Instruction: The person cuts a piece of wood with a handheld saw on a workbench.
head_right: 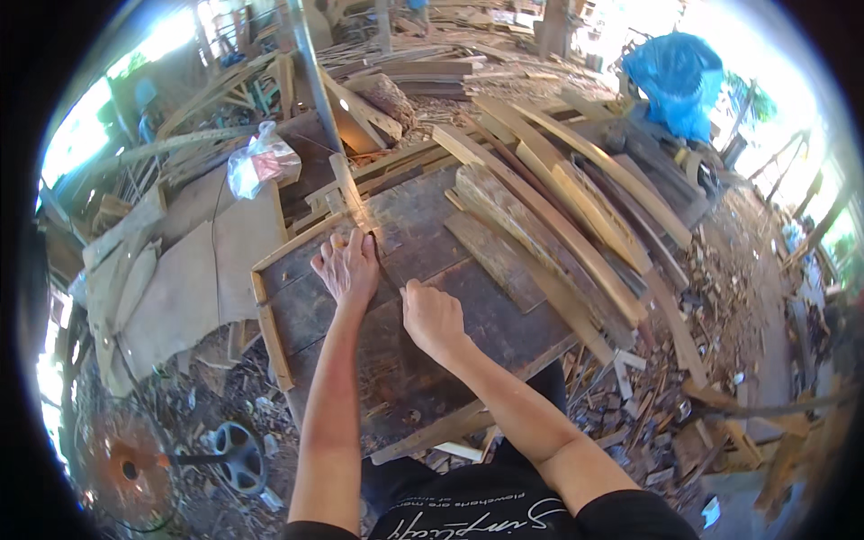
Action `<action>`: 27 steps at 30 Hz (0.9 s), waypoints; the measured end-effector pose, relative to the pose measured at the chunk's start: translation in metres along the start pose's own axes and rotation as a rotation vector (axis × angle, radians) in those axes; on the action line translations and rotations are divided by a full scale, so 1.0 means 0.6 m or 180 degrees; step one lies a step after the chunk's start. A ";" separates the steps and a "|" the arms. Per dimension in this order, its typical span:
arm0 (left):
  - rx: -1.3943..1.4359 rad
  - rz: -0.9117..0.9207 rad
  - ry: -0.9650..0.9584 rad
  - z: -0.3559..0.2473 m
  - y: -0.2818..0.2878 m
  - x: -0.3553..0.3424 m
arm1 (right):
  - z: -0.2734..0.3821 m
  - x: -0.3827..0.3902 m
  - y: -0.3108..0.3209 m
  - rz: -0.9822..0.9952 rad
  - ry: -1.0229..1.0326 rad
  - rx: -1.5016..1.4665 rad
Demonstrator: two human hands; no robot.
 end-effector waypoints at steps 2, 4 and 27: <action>0.0001 -0.0068 0.0047 -0.002 0.003 -0.002 | -0.006 -0.019 0.000 -0.0043 0.0011 0.0053; 0.0176 -0.0119 -0.0108 -0.015 -0.002 -0.005 | -0.022 -0.076 -0.010 -0.0206 0.0176 -0.0018; 0.0102 0.0182 0.0015 0.001 -0.001 0.001 | -0.005 -0.010 0.006 0.0126 -0.0077 0.0052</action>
Point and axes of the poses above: each hand's wrist, its own x-axis away from the middle knuckle, its own y-axis out of the back of the hand, z = x × y, the point moved 2 cm from there along -x, towards the middle knuckle, and after that the axes turned 15 degrees about -x, right-handed, at the moved point
